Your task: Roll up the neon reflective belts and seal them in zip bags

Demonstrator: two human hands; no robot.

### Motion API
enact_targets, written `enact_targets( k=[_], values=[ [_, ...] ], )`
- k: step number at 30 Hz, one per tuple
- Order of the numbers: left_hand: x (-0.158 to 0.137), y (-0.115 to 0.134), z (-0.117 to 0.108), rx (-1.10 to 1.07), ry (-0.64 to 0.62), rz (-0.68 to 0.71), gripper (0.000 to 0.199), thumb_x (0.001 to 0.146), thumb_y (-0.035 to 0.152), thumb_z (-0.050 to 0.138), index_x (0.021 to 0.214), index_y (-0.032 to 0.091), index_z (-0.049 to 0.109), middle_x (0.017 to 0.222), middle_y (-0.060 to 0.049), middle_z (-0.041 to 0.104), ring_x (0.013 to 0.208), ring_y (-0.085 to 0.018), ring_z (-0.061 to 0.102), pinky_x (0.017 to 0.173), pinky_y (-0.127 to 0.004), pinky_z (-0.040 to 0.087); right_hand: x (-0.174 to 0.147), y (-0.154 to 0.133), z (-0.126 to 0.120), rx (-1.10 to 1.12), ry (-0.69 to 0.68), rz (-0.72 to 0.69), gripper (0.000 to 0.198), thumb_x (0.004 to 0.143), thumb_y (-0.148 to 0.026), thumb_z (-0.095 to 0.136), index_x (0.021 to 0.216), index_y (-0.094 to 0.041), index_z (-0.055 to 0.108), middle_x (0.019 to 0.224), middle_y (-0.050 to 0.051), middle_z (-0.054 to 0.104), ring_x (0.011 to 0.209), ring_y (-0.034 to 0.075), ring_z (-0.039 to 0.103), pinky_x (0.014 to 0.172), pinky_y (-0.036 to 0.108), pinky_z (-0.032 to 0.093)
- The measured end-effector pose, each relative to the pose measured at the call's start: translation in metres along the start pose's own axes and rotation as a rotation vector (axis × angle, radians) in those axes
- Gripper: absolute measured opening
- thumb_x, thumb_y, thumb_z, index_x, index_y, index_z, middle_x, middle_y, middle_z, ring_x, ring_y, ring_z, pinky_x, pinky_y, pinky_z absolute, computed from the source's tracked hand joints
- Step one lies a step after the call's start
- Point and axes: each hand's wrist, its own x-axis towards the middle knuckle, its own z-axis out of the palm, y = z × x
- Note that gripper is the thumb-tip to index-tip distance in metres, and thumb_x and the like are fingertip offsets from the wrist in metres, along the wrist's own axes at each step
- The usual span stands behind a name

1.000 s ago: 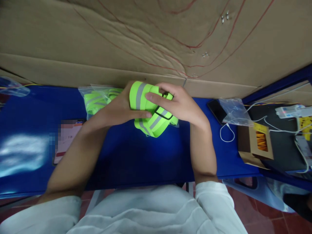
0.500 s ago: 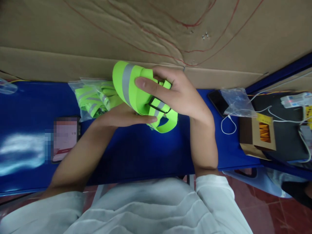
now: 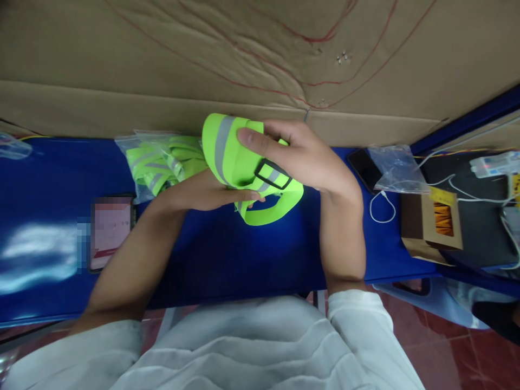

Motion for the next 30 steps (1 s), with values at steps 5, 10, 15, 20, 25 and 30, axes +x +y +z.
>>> enact_targets(
  k=[5,10,15,20,25,30],
  values=[
    [0.0,0.0,-0.005,0.027,0.049,-0.009,0.028,0.08,0.038,0.084,0.103,0.024,0.076,0.105,-0.004,0.081,0.103,-0.025,0.076,0.093,-0.035,0.061,0.003,0.0,0.005,0.152,-0.029,0.056,0.045,0.087,-0.071,0.07,0.095,-0.027,0.078,0.101,0.005,0.081,0.107,0.028,0.074,0.084,0.04,0.062],
    [-0.006,0.008,-0.012,0.042,0.058,0.056,0.014,0.088,0.036,0.077,0.088,0.022,0.077,0.091,-0.003,0.081,0.088,-0.022,0.076,0.086,-0.031,0.06,0.011,0.004,0.011,0.33,-0.076,0.208,0.043,0.084,-0.07,0.073,0.088,-0.028,0.078,0.094,0.005,0.081,0.094,0.029,0.077,0.077,0.041,0.065],
    [-0.012,0.011,-0.017,0.02,0.054,0.076,0.018,0.086,0.035,0.08,0.097,0.021,0.078,0.101,-0.004,0.082,0.097,-0.023,0.077,0.091,-0.031,0.06,0.02,0.013,0.021,0.373,-0.087,0.276,0.038,0.08,-0.067,0.078,0.088,-0.03,0.079,0.091,0.005,0.081,0.089,0.028,0.077,0.072,0.039,0.067],
    [-0.011,0.009,-0.016,-0.026,0.061,0.077,0.02,0.089,0.034,0.079,0.1,0.017,0.077,0.102,-0.005,0.082,0.096,-0.02,0.076,0.089,-0.028,0.059,0.023,0.024,0.023,0.369,0.075,0.128,0.027,0.091,-0.054,0.074,0.093,-0.027,0.077,0.092,-0.002,0.078,0.088,0.017,0.075,0.074,0.027,0.061],
    [-0.011,0.003,-0.017,-0.021,0.015,0.019,0.025,0.093,0.043,0.074,0.093,0.018,0.077,0.09,-0.005,0.081,0.081,-0.02,0.076,0.078,-0.029,0.06,0.017,0.017,0.019,0.246,-0.025,-0.02,0.028,0.096,-0.055,0.067,0.101,-0.028,0.074,0.095,-0.004,0.074,0.089,0.013,0.07,0.074,0.021,0.056],
    [-0.013,0.002,-0.011,-0.014,0.022,-0.047,0.042,0.091,0.053,0.074,0.11,0.016,0.076,0.103,-0.007,0.081,0.094,-0.024,0.075,0.089,-0.036,0.062,0.011,0.002,0.019,0.078,-0.038,-0.163,0.029,0.091,-0.043,0.076,0.111,-0.023,0.071,0.096,-0.004,0.072,0.085,0.013,0.065,0.073,0.024,0.055]
  ],
)
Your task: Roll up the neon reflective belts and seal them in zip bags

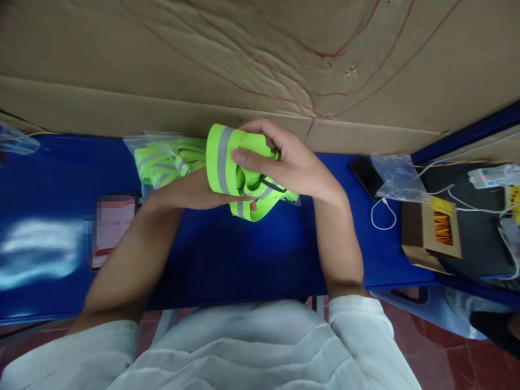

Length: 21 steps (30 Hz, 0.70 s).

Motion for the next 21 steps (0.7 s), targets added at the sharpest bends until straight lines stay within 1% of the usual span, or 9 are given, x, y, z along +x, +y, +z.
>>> enact_targets(
  k=[3,6,8,10,12,14,16,18,21],
  values=[
    [-0.002,0.003,-0.001,0.031,0.012,-0.003,0.05,0.088,0.051,0.078,0.124,0.016,0.072,0.12,-0.008,0.078,0.108,-0.027,0.073,0.099,-0.039,0.06,0.001,-0.001,-0.001,-0.026,0.033,-0.031,0.03,0.086,-0.041,0.081,0.107,-0.022,0.07,0.089,-0.004,0.07,0.079,0.013,0.063,0.069,0.025,0.054],
    [-0.007,0.007,-0.014,0.106,-0.081,-0.028,0.061,0.08,0.049,0.086,0.133,0.023,0.068,0.133,-0.006,0.074,0.121,-0.03,0.07,0.106,-0.043,0.058,0.002,0.002,-0.004,-0.086,0.108,-0.046,0.029,0.085,-0.044,0.082,0.104,-0.025,0.07,0.09,-0.003,0.07,0.079,0.014,0.064,0.07,0.026,0.055],
    [-0.012,0.011,-0.024,0.046,-0.087,0.032,0.074,0.076,0.053,0.089,0.141,0.027,0.063,0.147,-0.007,0.065,0.132,-0.032,0.064,0.112,-0.045,0.055,0.002,0.004,-0.005,-0.153,0.151,-0.04,0.03,0.085,-0.047,0.083,0.103,-0.026,0.07,0.093,-0.002,0.072,0.081,0.016,0.065,0.071,0.027,0.056],
    [-0.017,0.016,-0.031,-0.128,0.03,0.113,0.083,0.081,0.062,0.083,0.151,0.03,0.054,0.16,-0.007,0.052,0.143,-0.033,0.055,0.117,-0.046,0.051,0.002,0.004,-0.004,-0.213,0.151,-0.037,0.033,0.085,-0.049,0.082,0.105,-0.026,0.069,0.095,0.0,0.074,0.082,0.018,0.065,0.072,0.029,0.055],
    [-0.018,0.022,-0.029,-0.254,0.188,0.133,0.075,0.09,0.066,0.071,0.153,0.03,0.052,0.162,-0.006,0.05,0.148,-0.032,0.05,0.119,-0.045,0.049,0.001,0.004,0.0,-0.268,0.112,-0.051,0.033,0.086,-0.05,0.081,0.107,-0.027,0.069,0.098,0.0,0.075,0.085,0.019,0.066,0.075,0.031,0.055],
    [-0.015,0.026,-0.021,-0.247,0.327,0.08,0.064,0.096,0.063,0.065,0.149,0.029,0.057,0.157,-0.004,0.057,0.15,-0.03,0.05,0.123,-0.043,0.046,0.001,0.003,0.005,-0.317,0.078,-0.079,0.033,0.088,-0.052,0.078,0.109,-0.027,0.07,0.104,0.0,0.076,0.091,0.02,0.068,0.082,0.032,0.055],
    [-0.01,0.029,-0.012,-0.191,0.435,0.065,0.056,0.097,0.058,0.066,0.144,0.028,0.062,0.152,-0.002,0.062,0.149,-0.028,0.051,0.126,-0.041,0.044,0.001,0.001,0.01,-0.37,0.088,-0.087,0.034,0.091,-0.056,0.075,0.111,-0.028,0.07,0.109,0.0,0.077,0.097,0.021,0.07,0.088,0.033,0.056],
    [-0.005,0.03,-0.003,-0.154,0.507,0.089,0.048,0.098,0.054,0.066,0.138,0.028,0.067,0.145,-0.002,0.067,0.144,-0.029,0.056,0.123,-0.042,0.047,0.001,0.0,0.012,-0.427,0.124,-0.072,0.036,0.091,-0.059,0.073,0.112,-0.03,0.071,0.111,0.0,0.078,0.101,0.023,0.07,0.092,0.035,0.056],
    [-0.002,0.031,0.003,-0.122,0.563,0.113,0.039,0.102,0.051,0.06,0.13,0.027,0.071,0.133,-0.005,0.073,0.133,-0.03,0.064,0.115,-0.045,0.054,0.0,-0.001,0.011,-0.492,0.164,-0.071,0.038,0.09,-0.059,0.074,0.117,-0.032,0.07,0.119,0.0,0.078,0.111,0.026,0.071,0.099,0.039,0.056]
  ],
)
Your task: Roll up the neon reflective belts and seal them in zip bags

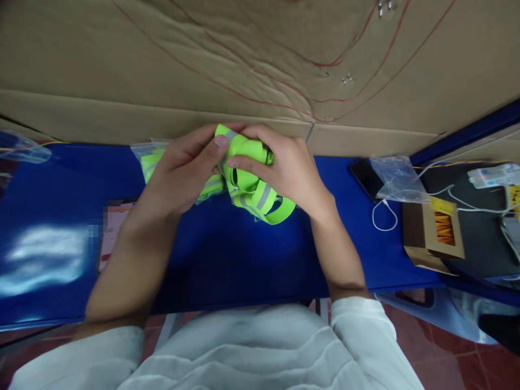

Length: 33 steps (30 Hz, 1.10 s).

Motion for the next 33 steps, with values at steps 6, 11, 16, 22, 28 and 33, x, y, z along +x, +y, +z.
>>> enact_targets(
  k=[6,11,16,22,28,33],
  values=[
    [-0.002,0.001,0.006,0.099,-0.01,0.146,0.037,0.108,0.039,0.05,0.138,0.024,0.065,0.143,-0.004,0.067,0.138,-0.024,0.06,0.124,-0.046,0.044,-0.002,0.0,-0.002,-0.032,0.043,-0.119,0.044,0.096,-0.053,0.07,0.131,-0.029,0.064,0.135,0.0,0.073,0.12,0.024,0.071,0.105,0.037,0.055],
    [-0.004,0.005,0.01,0.108,0.005,0.097,0.037,0.108,0.037,0.047,0.14,0.027,0.064,0.151,0.001,0.063,0.15,-0.023,0.05,0.132,-0.046,0.035,-0.003,-0.007,0.0,-0.058,0.072,-0.15,0.028,0.111,-0.041,0.045,0.127,-0.031,0.065,0.132,-0.001,0.073,0.122,0.019,0.069,0.105,0.034,0.054],
    [-0.012,0.013,0.007,0.329,-0.023,0.028,0.054,0.107,0.042,0.05,0.156,0.02,0.05,0.167,-0.008,0.044,0.159,-0.024,0.035,0.136,-0.045,0.024,-0.003,-0.004,0.002,-0.123,0.149,-0.025,0.033,0.111,-0.048,0.038,0.122,-0.039,0.067,0.129,-0.002,0.073,0.121,0.025,0.068,0.094,0.039,0.056],
    [-0.022,0.017,0.016,0.439,-0.043,0.057,0.055,0.108,0.04,0.045,0.159,0.021,0.045,0.171,-0.007,0.036,0.165,-0.025,0.021,0.138,-0.048,0.018,-0.003,0.0,0.003,0.014,0.183,0.101,0.037,0.106,-0.06,0.04,0.127,-0.042,0.065,0.132,0.0,0.07,0.131,0.031,0.061,0.082,0.042,0.059],
    [-0.025,0.021,0.029,0.408,0.03,0.084,0.05,0.098,0.034,0.063,0.147,0.029,0.054,0.164,-0.004,0.046,0.16,-0.032,0.031,0.135,-0.05,0.026,-0.005,-0.004,0.003,-0.074,0.322,0.056,0.032,0.109,-0.053,0.039,0.118,-0.039,0.067,0.12,0.0,0.075,0.108,0.028,0.072,0.088,0.041,0.056],
    [-0.017,0.01,0.012,0.435,-0.038,-0.003,0.046,0.082,0.035,0.084,0.12,0.023,0.06,0.126,-0.006,0.068,0.122,-0.029,0.065,0.112,-0.046,0.051,-0.01,-0.011,0.0,-0.136,0.13,-0.044,0.033,0.111,-0.045,0.038,0.121,-0.035,0.067,0.12,0.0,0.074,0.1,0.023,0.074,0.084,0.035,0.054]
  ],
)
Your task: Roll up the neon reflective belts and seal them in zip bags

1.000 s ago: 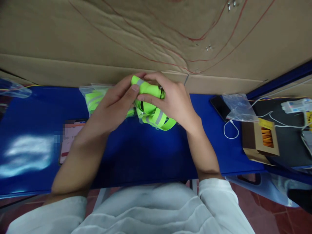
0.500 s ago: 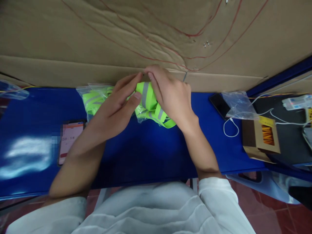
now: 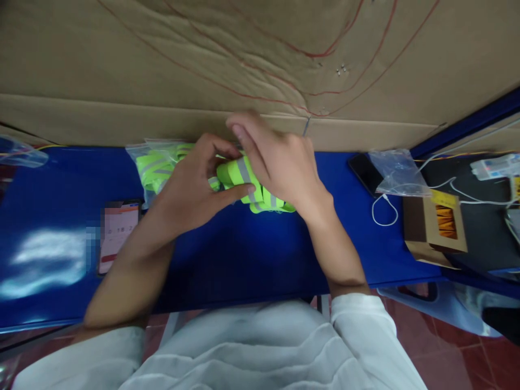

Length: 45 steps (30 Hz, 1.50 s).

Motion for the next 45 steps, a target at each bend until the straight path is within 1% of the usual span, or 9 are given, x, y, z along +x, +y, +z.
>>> enact_targets(
  k=[6,9,14,19,25,30,35,40,45],
  values=[
    [0.015,-0.027,0.004,-0.251,-0.179,0.035,0.091,0.066,0.048,0.095,0.14,0.02,0.049,0.149,-0.014,0.056,0.138,-0.035,0.056,0.113,-0.046,0.05,-0.003,-0.012,0.004,0.113,-0.031,0.021,0.028,0.109,-0.046,0.041,0.113,-0.036,0.067,0.111,0.001,0.073,0.101,0.023,0.071,0.085,0.034,0.054],
    [0.006,-0.03,0.024,-0.315,-0.255,-0.026,0.085,0.073,0.049,0.091,0.143,0.018,0.053,0.147,-0.014,0.061,0.139,-0.035,0.056,0.118,-0.047,0.046,-0.002,-0.013,0.013,0.126,0.069,0.05,0.028,0.11,-0.043,0.039,0.105,-0.032,0.065,0.11,0.003,0.073,0.098,0.022,0.069,0.09,0.036,0.054],
    [-0.038,-0.045,0.063,-0.499,-0.117,-0.229,0.078,0.075,0.05,0.089,0.14,0.017,0.059,0.146,-0.013,0.064,0.14,-0.035,0.056,0.121,-0.047,0.044,-0.002,0.014,0.043,0.255,-0.08,0.213,0.042,0.108,-0.058,0.042,0.096,-0.027,0.067,0.087,0.001,0.071,0.082,0.018,0.067,0.082,0.032,0.055],
    [-0.068,-0.068,0.057,-0.616,-0.016,-0.361,0.073,0.081,0.046,0.086,0.143,0.02,0.059,0.14,-0.011,0.069,0.129,-0.032,0.065,0.111,-0.045,0.054,-0.017,0.056,0.046,0.526,-0.136,0.365,0.055,0.101,-0.072,0.046,0.109,-0.025,0.074,0.109,0.005,0.077,0.101,0.019,0.072,0.084,0.031,0.059],
    [-0.074,-0.075,0.034,-0.584,-0.089,-0.319,0.068,0.081,0.045,0.086,0.139,0.019,0.062,0.141,-0.011,0.069,0.132,-0.032,0.064,0.115,-0.046,0.052,-0.055,0.068,0.031,0.469,-0.348,0.305,0.038,0.102,-0.058,0.056,0.111,-0.028,0.078,0.117,0.003,0.079,0.115,0.021,0.073,0.106,0.037,0.055],
    [-0.079,-0.071,0.031,-0.668,-0.06,-0.406,0.068,0.079,0.043,0.089,0.138,0.021,0.063,0.134,-0.009,0.072,0.123,-0.031,0.069,0.104,-0.042,0.059,-0.073,0.053,0.031,0.362,-0.303,0.228,0.023,0.099,-0.046,0.065,0.114,-0.03,0.074,0.109,0.002,0.08,0.101,0.022,0.076,0.088,0.034,0.061],
    [-0.081,-0.066,0.027,-0.606,-0.06,-0.306,0.06,0.085,0.039,0.084,0.138,0.02,0.063,0.137,-0.009,0.07,0.125,-0.028,0.067,0.109,-0.038,0.055,-0.087,0.036,0.027,0.203,-0.24,0.156,0.007,0.099,-0.036,0.066,0.101,-0.031,0.071,0.089,0.0,0.078,0.077,0.02,0.074,0.069,0.032,0.058],
    [-0.081,-0.068,0.028,-0.598,-0.078,-0.307,0.062,0.084,0.04,0.085,0.139,0.023,0.063,0.141,-0.009,0.068,0.131,-0.029,0.064,0.115,-0.04,0.051,-0.101,0.032,0.026,0.033,-0.193,0.096,0.007,0.099,-0.034,0.065,0.104,-0.034,0.069,0.093,0.002,0.08,0.08,0.025,0.077,0.072,0.037,0.058],
    [-0.082,-0.069,0.032,-0.759,-0.147,-0.482,0.074,0.074,0.043,0.092,0.138,0.023,0.062,0.133,-0.007,0.072,0.123,-0.031,0.068,0.103,-0.04,0.059,-0.105,0.032,0.029,-0.104,-0.11,0.051,0.002,0.097,-0.031,0.066,0.097,-0.031,0.068,0.083,0.002,0.078,0.071,0.024,0.073,0.068,0.038,0.053]
  ],
)
